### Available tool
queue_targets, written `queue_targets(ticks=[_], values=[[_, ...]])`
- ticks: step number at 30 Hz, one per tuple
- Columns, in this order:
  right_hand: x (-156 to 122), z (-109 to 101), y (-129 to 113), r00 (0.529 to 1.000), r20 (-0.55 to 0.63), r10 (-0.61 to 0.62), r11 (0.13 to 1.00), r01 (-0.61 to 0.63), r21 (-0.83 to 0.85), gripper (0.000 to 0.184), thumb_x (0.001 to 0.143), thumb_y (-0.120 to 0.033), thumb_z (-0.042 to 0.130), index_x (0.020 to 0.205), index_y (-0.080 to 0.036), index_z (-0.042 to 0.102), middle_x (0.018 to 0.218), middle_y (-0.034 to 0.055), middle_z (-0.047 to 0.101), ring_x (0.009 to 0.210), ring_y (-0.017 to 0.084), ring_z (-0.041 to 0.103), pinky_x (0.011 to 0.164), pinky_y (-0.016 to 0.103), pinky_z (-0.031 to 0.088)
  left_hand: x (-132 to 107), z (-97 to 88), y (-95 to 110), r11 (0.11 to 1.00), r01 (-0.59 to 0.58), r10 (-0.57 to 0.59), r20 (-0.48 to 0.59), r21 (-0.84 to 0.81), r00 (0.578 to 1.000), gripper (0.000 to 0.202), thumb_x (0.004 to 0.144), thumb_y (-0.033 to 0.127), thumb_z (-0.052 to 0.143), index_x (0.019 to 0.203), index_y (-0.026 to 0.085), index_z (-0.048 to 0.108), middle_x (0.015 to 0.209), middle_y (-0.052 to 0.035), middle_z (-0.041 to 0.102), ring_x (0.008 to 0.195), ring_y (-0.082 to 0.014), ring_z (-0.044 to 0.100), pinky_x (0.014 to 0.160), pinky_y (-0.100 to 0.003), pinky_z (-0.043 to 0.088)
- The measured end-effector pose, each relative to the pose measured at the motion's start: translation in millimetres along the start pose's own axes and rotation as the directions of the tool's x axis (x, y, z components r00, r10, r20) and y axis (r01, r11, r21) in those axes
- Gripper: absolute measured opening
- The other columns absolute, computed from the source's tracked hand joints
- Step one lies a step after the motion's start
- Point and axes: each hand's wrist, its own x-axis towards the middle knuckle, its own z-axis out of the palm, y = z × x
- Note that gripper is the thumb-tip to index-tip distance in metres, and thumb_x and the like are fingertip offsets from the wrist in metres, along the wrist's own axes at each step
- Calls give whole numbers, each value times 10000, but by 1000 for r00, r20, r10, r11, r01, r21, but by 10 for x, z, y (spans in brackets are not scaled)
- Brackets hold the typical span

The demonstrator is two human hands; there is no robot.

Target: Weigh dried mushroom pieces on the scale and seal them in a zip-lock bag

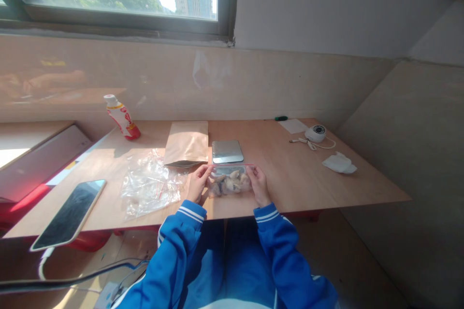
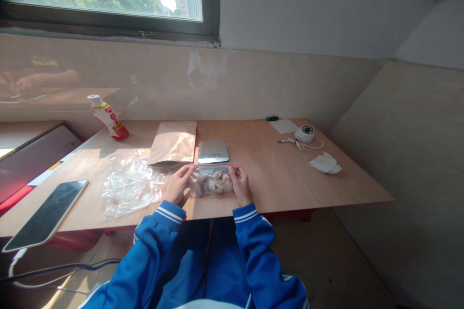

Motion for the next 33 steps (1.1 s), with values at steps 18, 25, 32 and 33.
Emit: queue_targets(ticks=[18, 25, 32, 33], values=[[2, 14, 1, 997, 2, -81, 996, 81, -33, 298, 761, -465, 650, 837, -177, 644, 770, 12, 645, 715, 145, 591, 636, 247, 466, -1, 26, -34, 996, -49, 52, -36, 80, 998, 355, 733, 524, 627, 827, 182, 615, 633, 27, 556, 534, -83, 502, 475, -177, 365], [1, 12, -3, 995, -18, -96, 992, 95, -78, 289, 769, -455, 642, 838, -175, 636, 756, 21, 631, 703, 149, 578, 593, 245, 457, -12, 23, 13, 997, -13, 10, 38, 80, 999, 366, 702, 497, 672, 874, 177, 637, 690, 3, 587, 561, -96, 531, 458, -179, 372], [-17, 28, 0, 991, -80, -108, 988, 97, -122, 325, 739, -486, 656, 815, -169, 644, 718, 16, 630, 655, 143, 563, 568, 248, 453, -26, 47, 53, 993, -17, 20, -26, 114, 999, 400, 676, 523, 678, 840, 160, 642, 632, 18, 552, 489, -75, 471, 452, -186, 375], [-19, 32, -3, 990, -92, -111, 988, 100, -121, 323, 739, -480, 659, 815, -167, 643, 726, 18, 632, 665, 143, 565, 583, 249, 459, -30, 50, 60, 993, -15, 18, -27, 121, 999, 408, 676, 530, 674, 843, 159, 640, 639, 17, 554, 494, -76, 474, 451, -184, 375]])
